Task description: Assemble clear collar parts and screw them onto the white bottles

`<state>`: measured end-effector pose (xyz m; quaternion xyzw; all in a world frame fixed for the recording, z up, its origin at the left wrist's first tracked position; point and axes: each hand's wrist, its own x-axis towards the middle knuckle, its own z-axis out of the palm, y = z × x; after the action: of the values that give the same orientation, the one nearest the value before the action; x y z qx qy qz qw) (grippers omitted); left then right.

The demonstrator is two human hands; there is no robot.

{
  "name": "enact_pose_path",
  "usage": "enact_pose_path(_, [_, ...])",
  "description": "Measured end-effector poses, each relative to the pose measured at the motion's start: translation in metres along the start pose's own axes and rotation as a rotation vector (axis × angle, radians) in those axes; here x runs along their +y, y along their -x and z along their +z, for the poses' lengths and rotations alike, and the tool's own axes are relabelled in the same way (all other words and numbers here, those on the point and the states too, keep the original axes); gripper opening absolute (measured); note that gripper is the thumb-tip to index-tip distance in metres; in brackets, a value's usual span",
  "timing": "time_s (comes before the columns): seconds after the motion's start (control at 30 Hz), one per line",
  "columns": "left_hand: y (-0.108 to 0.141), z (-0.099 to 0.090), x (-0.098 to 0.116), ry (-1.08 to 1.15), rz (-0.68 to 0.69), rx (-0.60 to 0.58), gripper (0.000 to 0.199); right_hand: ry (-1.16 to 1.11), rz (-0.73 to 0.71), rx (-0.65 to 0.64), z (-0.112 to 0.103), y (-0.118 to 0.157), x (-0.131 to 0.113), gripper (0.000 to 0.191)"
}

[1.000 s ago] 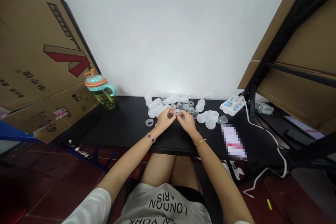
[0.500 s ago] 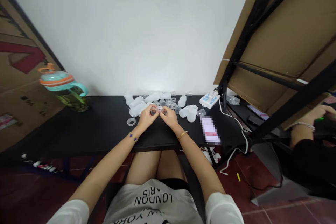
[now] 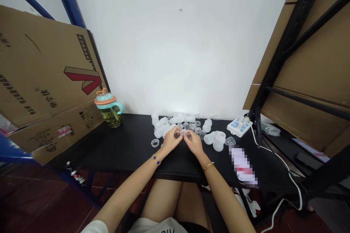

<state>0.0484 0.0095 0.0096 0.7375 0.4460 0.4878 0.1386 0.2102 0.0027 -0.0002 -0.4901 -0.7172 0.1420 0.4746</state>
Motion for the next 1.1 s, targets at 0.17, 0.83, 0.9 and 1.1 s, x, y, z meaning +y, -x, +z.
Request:
enact_pose_path(0.17, [-0.0008,0.0012,-0.0009,0.040,-0.002,0.007,0.017,0.018,-0.017,0.004,-0.0003,0.0001,0.0009,0.028])
enact_pose_path(0.83, [-0.0008,0.0025,-0.0011,0.104,-0.026,0.023,0.013,0.044,-0.048,0.022,-0.0004,0.0012,0.0012,0.029])
enact_pose_path(0.9, [-0.0008,0.0027,-0.0014,0.109,-0.028,0.022,0.012,0.048,-0.046,0.021,-0.0006,0.0014,0.0007,0.028])
enact_pose_path(1.1, [-0.0006,0.0033,-0.0021,0.157,-0.043,0.027,0.011,0.056,-0.046,0.024,-0.0011,0.0013,-0.0002,0.028])
